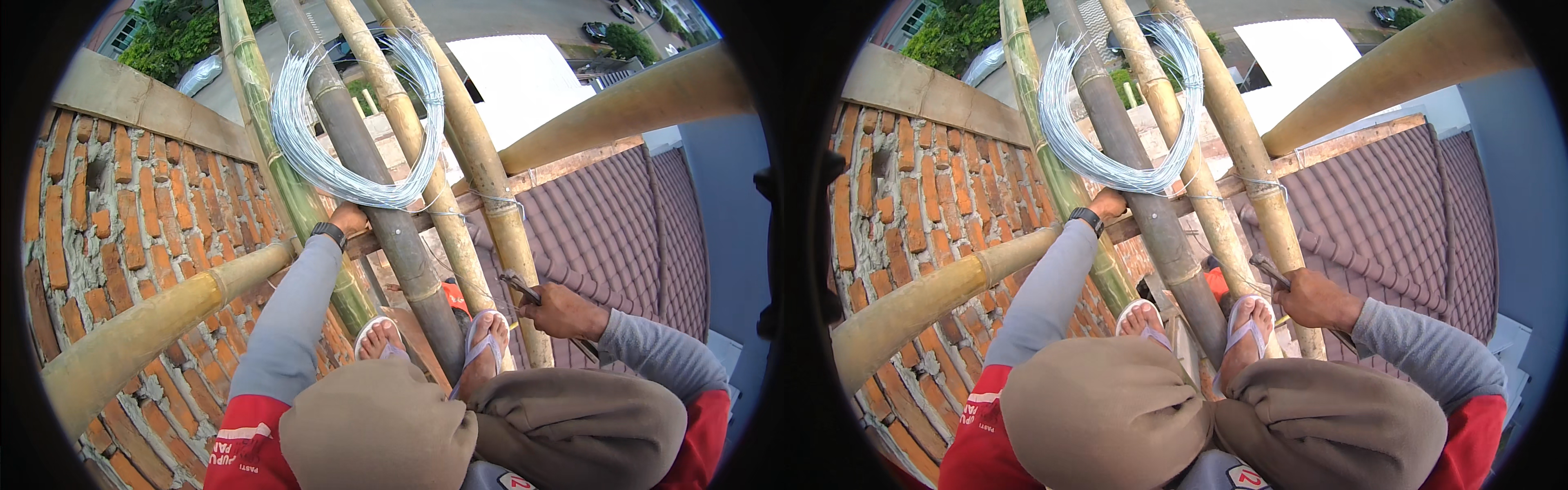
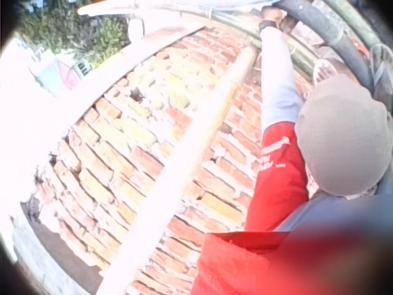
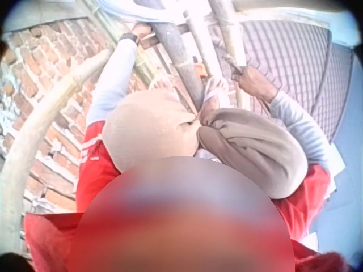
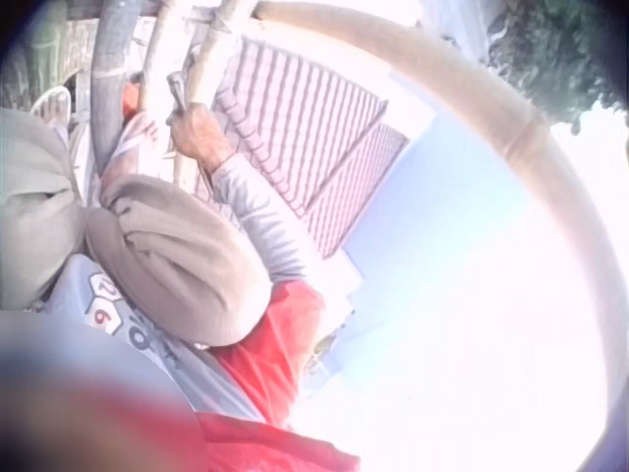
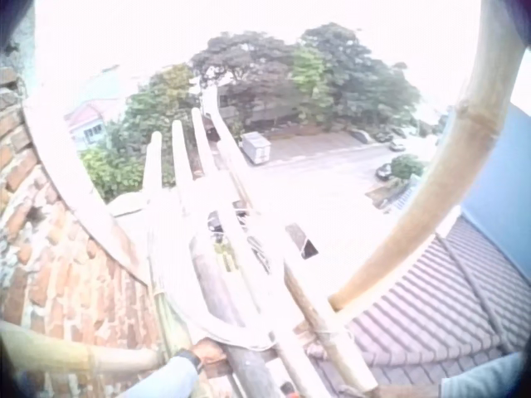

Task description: The person stands on a bamboo scaffold and uses pliers to cut and twist wire, securing bamboo poles together. The person repeatedly measures, cuts, and twists wire around the scaffold joints to fasten them.

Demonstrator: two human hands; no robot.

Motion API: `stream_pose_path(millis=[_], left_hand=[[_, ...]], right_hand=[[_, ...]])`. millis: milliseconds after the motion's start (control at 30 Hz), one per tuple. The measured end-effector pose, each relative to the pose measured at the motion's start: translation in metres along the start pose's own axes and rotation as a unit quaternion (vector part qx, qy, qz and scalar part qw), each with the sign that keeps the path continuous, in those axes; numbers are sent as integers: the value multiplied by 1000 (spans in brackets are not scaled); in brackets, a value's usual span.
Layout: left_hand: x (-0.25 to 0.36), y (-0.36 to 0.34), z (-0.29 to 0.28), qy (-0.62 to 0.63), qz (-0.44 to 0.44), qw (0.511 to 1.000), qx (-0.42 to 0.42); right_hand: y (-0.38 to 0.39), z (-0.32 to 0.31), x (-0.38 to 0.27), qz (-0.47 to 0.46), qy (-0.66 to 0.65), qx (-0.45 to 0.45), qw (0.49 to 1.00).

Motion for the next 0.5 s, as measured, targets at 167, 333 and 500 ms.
stream_pose_path(millis=[167,333,500], left_hand=[[-1,-14,4,20,-65,998,4],[4,-31,5,107,-180,976,51],[2,-51,-4,307,-266,909,98]], right_hand=[[-89,41,-17,-161,143,74,974],[-128,63,-24,-192,111,83,972],[-143,71,-15,-222,79,107,966]])
Point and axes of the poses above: each hand's wrist, its own y-axis away from the middle knuckle, its own z-axis out of the palm, x = y × z, the point moved 2 cm from there along -y, towards the middle knuckle, and after that the axes turned 13 degrees about -y, right-handed, at the moved point
